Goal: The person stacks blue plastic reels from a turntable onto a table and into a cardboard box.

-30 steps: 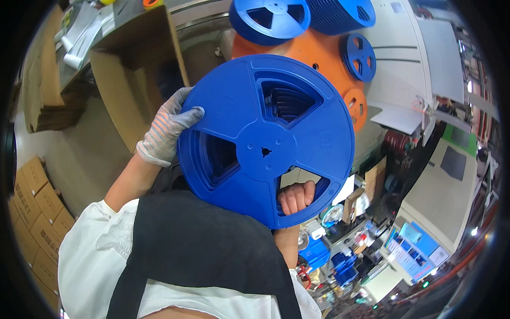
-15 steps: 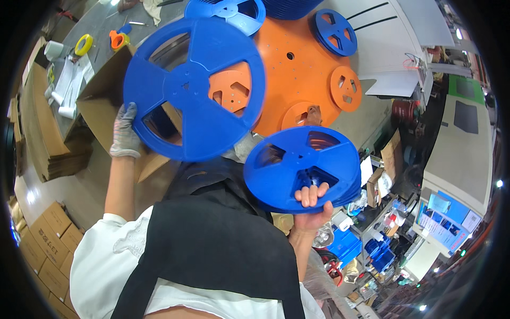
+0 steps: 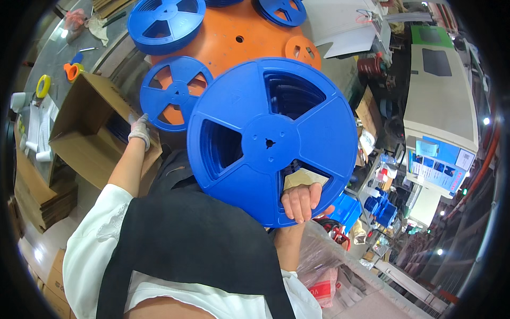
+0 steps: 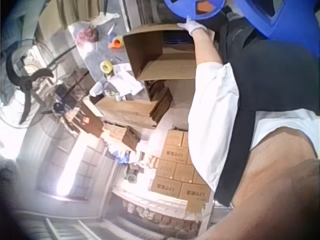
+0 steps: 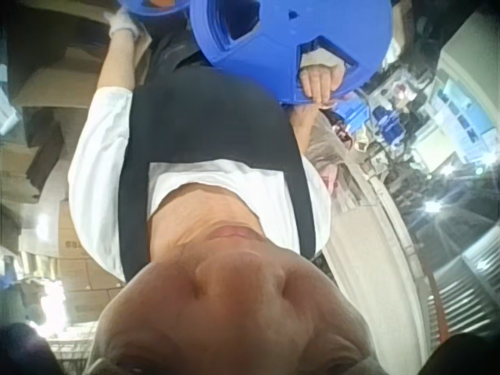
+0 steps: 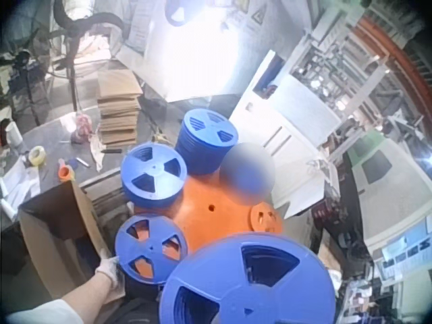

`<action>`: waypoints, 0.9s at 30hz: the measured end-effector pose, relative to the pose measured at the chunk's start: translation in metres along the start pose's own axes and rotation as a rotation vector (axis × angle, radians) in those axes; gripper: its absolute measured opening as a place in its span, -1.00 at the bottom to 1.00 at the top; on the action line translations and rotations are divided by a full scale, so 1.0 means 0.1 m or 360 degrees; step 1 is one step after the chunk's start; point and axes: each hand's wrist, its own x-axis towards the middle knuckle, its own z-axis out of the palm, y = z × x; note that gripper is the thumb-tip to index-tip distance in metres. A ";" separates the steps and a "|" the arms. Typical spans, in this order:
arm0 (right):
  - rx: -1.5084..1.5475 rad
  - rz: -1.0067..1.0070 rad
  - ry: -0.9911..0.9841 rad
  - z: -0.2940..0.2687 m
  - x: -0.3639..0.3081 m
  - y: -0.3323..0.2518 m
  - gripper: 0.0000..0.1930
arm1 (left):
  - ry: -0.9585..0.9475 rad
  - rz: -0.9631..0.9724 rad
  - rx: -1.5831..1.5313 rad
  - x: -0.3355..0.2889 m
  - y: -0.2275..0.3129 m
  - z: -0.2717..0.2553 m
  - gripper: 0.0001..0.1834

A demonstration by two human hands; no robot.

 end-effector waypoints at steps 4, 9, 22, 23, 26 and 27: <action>0.0126 0.0127 -0.0208 0.02 0.18 0.12 -0.62 | -0.0106 0.0493 0.0280 -0.16 -0.09 -0.34 -0.07; 0.0227 0.0210 -0.0117 0.08 0.25 0.24 -0.62 | -0.0133 0.0268 0.0004 -0.12 -0.41 -0.78 -0.27; 0.0049 0.0093 0.0949 -0.12 -0.05 0.08 -0.62 | -0.0424 0.0266 0.0328 -0.33 -0.44 -0.61 -0.61; 0.0090 0.0058 0.1016 -0.17 -0.06 0.00 -0.61 | -0.0421 0.0389 0.0429 -0.19 -0.53 -0.48 -0.61; -0.0031 -0.0141 0.1256 -0.36 -0.18 -0.19 -0.64 | -0.0481 0.0902 0.0799 -0.55 -0.18 0.26 -0.66; -0.0034 -0.0216 0.1305 -0.41 -0.20 -0.25 -0.66 | -0.0566 0.0940 0.0835 -0.64 -0.11 0.59 -0.67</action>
